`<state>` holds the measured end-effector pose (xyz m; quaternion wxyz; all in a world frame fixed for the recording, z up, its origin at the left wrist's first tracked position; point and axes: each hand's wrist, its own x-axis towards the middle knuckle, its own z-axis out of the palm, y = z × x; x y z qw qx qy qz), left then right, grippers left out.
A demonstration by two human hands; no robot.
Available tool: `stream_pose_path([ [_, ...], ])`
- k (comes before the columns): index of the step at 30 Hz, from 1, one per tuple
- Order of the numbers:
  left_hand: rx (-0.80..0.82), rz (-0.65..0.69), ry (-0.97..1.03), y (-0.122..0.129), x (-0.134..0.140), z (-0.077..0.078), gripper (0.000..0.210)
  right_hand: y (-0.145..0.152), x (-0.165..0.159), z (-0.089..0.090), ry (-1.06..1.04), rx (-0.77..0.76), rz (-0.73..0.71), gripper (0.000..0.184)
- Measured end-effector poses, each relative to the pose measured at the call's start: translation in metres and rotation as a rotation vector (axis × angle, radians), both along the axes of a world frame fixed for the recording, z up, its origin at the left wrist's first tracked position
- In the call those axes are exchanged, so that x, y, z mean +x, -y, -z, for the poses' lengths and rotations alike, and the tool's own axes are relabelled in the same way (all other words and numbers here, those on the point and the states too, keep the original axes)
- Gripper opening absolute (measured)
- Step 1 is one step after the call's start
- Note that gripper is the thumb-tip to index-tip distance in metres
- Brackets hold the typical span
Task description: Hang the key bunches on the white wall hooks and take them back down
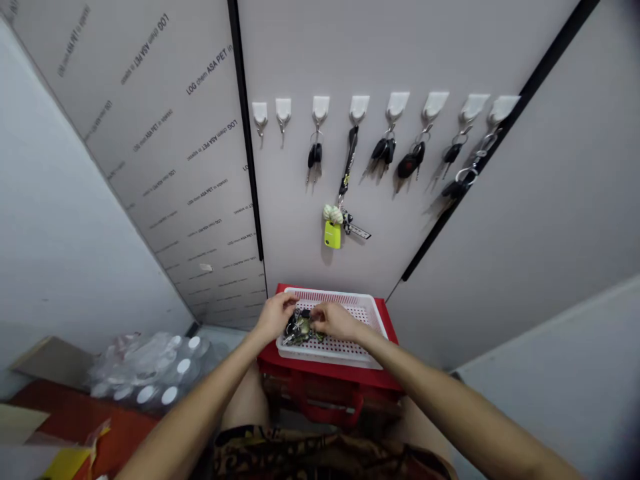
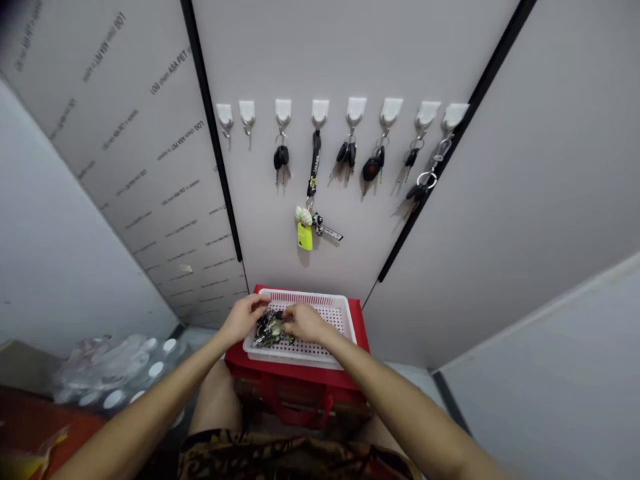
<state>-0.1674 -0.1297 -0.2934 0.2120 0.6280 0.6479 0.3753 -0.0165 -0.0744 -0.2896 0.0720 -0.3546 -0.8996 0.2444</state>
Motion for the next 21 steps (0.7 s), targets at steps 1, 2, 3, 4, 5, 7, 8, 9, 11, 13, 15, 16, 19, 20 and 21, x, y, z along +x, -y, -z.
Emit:
stream_pose_path([
  [1,0.01,0.009,-0.028,0.0,0.0,0.002,0.022,0.002,-0.001,0.006,0.039,0.043,0.051,0.018],
  [2,0.017,0.021,-0.059,0.0,0.0,0.003,0.023,0.003,-0.002,0.01,0.078,0.077,0.109,0.02],
  [3,0.02,0.033,-0.092,-0.001,0.001,0.004,0.023,0.003,-0.003,0.012,0.114,0.095,0.163,0.021],
  [4,0.02,0.041,-0.124,-0.002,0.001,0.005,0.023,0.003,-0.004,0.013,0.14,0.096,0.2,0.021],
  [5,0.021,0.044,-0.156,-0.002,0.002,0.006,0.023,0.003,-0.006,0.013,0.147,0.092,0.215,0.021],
  [7,0.027,0.035,-0.216,-0.004,0.004,0.008,0.023,0.003,-0.009,0.014,0.096,0.099,0.198,0.02],
  [8,0.032,0.033,-0.24,-0.004,0.005,0.009,0.022,0.003,-0.01,0.015,0.059,0.108,0.181,0.019],
  [9,0.036,0.032,-0.257,-0.004,0.006,0.009,0.023,0.002,-0.011,0.015,0.028,0.113,0.168,0.018],
  [11,0.039,0.036,-0.27,-0.004,0.006,0.01,0.022,0.002,-0.012,0.016,-0.007,0.097,0.165,0.019],
  [13,0.035,0.046,-0.256,-0.004,0.006,0.009,0.023,0.001,-0.013,0.017,0.007,0.068,0.186,0.02],
  [15,0.031,0.05,-0.228,-0.003,0.005,0.008,0.023,-0.001,-0.013,0.018,0.029,0.061,0.214,0.019],
  [16,0.03,0.05,-0.213,-0.003,0.005,0.007,0.023,-0.002,-0.013,0.018,0.033,0.064,0.225,0.018],
  [19,0.021,0.041,-0.156,-0.003,0.003,0.006,0.024,-0.006,-0.011,0.012,-0.045,0.029,0.244,0.017],
  [20,0.017,0.041,-0.123,-0.004,0.003,0.006,0.024,-0.008,-0.01,0.008,-0.101,-0.004,0.248,0.018],
  [21,0.014,0.041,-0.08,-0.004,0.002,0.005,0.025,-0.01,-0.009,0.002,-0.158,-0.05,0.246,0.019],
])
